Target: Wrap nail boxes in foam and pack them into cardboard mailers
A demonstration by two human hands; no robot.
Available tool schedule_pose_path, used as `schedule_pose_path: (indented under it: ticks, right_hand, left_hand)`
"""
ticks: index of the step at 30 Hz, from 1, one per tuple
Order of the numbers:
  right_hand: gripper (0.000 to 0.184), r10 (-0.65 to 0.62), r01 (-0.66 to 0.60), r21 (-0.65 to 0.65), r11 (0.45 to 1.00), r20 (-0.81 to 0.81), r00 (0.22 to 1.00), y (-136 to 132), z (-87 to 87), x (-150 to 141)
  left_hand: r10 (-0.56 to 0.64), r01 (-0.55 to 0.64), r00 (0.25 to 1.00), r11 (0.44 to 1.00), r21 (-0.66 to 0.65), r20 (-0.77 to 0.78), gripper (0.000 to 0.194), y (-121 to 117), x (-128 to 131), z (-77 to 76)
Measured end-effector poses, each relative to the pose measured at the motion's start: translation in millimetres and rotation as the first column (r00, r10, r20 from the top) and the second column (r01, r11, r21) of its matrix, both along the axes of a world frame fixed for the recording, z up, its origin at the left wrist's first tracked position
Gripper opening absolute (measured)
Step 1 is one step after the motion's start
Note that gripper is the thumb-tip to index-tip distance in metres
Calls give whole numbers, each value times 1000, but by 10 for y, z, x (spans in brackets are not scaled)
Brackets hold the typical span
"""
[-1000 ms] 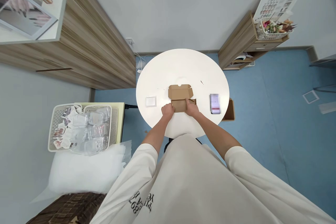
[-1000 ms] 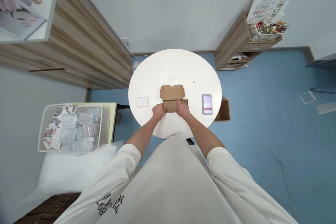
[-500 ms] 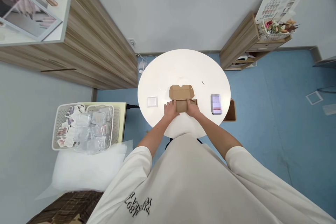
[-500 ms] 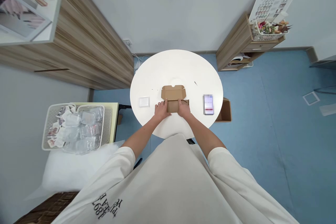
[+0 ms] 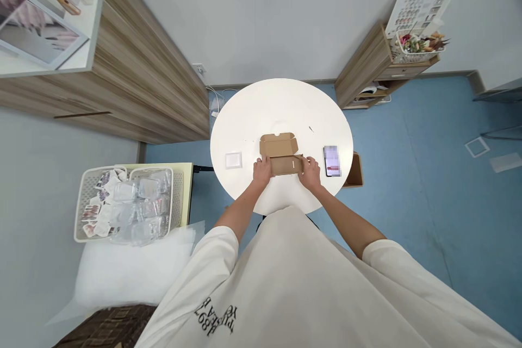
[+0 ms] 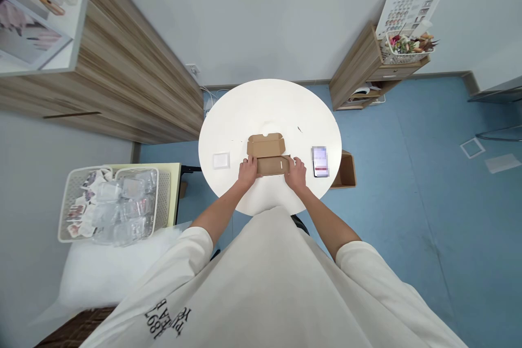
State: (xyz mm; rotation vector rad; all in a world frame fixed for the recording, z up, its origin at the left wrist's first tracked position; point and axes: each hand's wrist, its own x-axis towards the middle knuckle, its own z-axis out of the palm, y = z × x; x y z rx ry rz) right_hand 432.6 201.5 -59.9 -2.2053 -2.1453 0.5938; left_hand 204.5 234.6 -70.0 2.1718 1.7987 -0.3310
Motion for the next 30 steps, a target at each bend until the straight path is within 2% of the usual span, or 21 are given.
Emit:
schedule_pose_path:
  ticks: [3, 7, 11, 13, 16, 22, 27, 30]
  right_hand:
    - [65, -7, 8, -69, 998, 10, 1000, 24, -33, 127]
    - [72, 16, -25, -172, 985, -53, 998, 131, -98, 100]
    - [59, -26, 2, -225, 974, -102, 994, 199, -155, -40]
    - [53, -56, 28, -223, 974, -119, 991, 212, -171, -90]
    - [54, -111, 71, -220, 973, -174, 978, 224, -165, -110]
    - [51, -152, 115, -177, 977, -211, 966, 212, -59, -88]
    - [49, -56, 47, -40, 998, -253, 966, 138, 61, -191]
    - [50, 8, -17, -33, 999, -252, 968, 126, 116, -294]
  left_hand:
    - [-36, 36, 999, 999, 4, -6, 77, 1, 1, -4]
    - [-62, 62, 998, 998, -1, -10, 75, 11, 7, -28]
    - [-65, 65, 998, 998, -2, -21, 75, 16, 18, -37]
    - [-67, 67, 997, 998, -3, -24, 76, 15, 20, -33]
    - [-70, 70, 997, 998, -11, -24, 77, 13, 16, -30]
    - [-60, 60, 998, 998, -23, -3, 78, 12, 10, -40]
    - [-53, 53, 999, 998, -29, 6, 76, 16, 12, -4]
    - [-53, 53, 999, 998, -33, 0, 77, 21, 16, 20]
